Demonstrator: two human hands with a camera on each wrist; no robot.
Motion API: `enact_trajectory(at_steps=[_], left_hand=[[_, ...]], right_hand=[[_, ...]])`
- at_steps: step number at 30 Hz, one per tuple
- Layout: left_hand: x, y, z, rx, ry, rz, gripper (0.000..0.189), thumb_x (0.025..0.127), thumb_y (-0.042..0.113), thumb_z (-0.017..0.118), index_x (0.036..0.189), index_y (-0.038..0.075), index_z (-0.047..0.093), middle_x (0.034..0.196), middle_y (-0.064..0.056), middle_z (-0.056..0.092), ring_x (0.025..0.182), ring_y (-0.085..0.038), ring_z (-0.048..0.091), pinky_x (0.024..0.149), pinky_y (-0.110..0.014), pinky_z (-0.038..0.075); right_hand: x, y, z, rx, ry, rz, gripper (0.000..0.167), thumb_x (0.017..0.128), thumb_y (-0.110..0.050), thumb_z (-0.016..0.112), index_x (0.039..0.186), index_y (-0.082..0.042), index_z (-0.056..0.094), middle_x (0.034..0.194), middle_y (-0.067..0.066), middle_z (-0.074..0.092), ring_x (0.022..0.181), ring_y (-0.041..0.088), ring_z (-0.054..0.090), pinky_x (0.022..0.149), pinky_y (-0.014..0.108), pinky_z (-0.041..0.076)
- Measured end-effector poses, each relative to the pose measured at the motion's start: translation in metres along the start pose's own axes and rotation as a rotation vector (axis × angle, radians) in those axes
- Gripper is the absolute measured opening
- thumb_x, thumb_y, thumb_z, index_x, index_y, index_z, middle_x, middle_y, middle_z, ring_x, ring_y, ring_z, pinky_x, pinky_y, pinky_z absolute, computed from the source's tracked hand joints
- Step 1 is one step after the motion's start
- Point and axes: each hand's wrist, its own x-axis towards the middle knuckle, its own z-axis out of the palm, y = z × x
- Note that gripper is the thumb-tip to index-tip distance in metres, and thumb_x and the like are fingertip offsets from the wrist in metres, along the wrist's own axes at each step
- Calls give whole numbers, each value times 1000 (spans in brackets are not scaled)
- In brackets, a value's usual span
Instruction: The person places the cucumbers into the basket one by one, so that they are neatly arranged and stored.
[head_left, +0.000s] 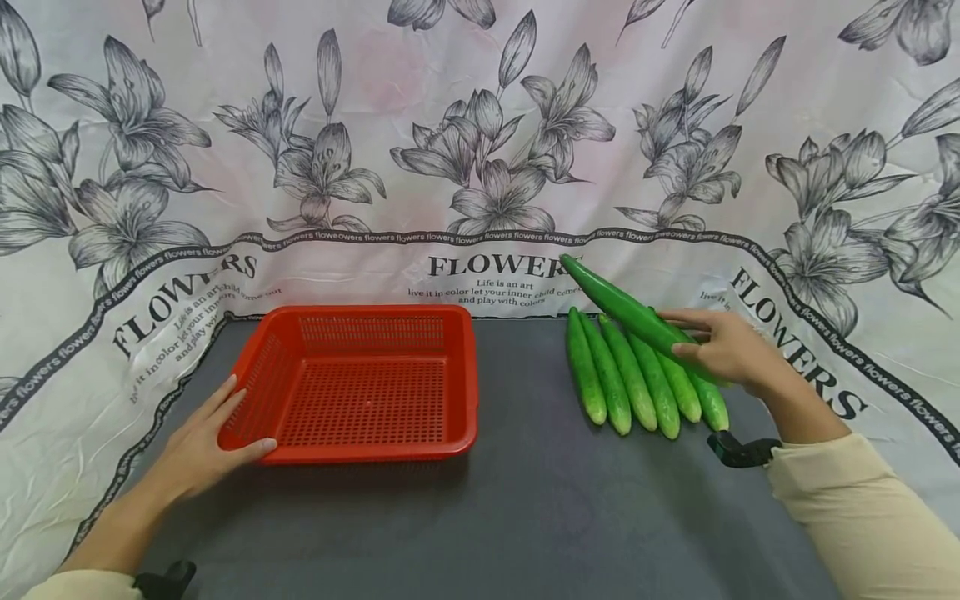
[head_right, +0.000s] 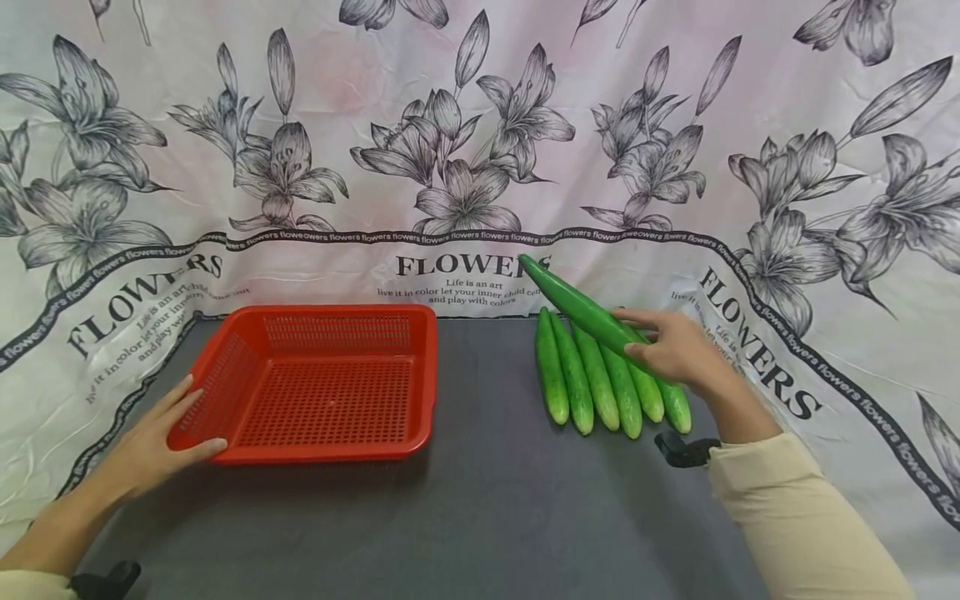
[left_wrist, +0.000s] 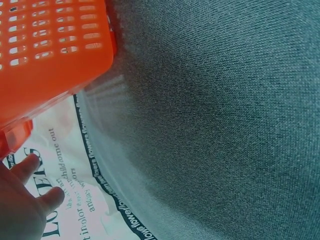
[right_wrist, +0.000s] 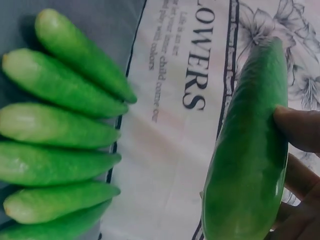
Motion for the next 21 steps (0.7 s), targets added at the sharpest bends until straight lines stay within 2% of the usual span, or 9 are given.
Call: enact_trajectory(at_steps=[4, 15, 21], left_hand=[[0, 0, 0, 3, -3, -9, 94, 83, 53, 67, 147, -6, 30, 158, -17, 13, 127, -53, 27, 91, -71, 28], [0, -1, 1, -4, 15, 6, 93, 82, 52, 69, 146, -6, 33, 157, -17, 15, 129, -52, 28, 92, -69, 28], [1, 0, 0, -7, -12, -14, 96, 83, 56, 66, 147, -6, 30, 158, -18, 14, 128, -52, 27, 92, -70, 30]], right_hand=[[2, -9, 4, 45, -15, -42, 57, 92, -2, 60, 146, -7, 42, 140, 31, 41, 119, 55, 43, 84, 51, 49], [6, -45, 14, 18, -39, -114, 54, 89, -4, 64, 141, -12, 52, 138, 22, 49, 117, 51, 48, 85, 54, 48], [11, -65, 21, -12, -65, -147, 52, 89, -6, 66, 139, -16, 55, 136, 21, 51, 117, 50, 49, 83, 51, 50]])
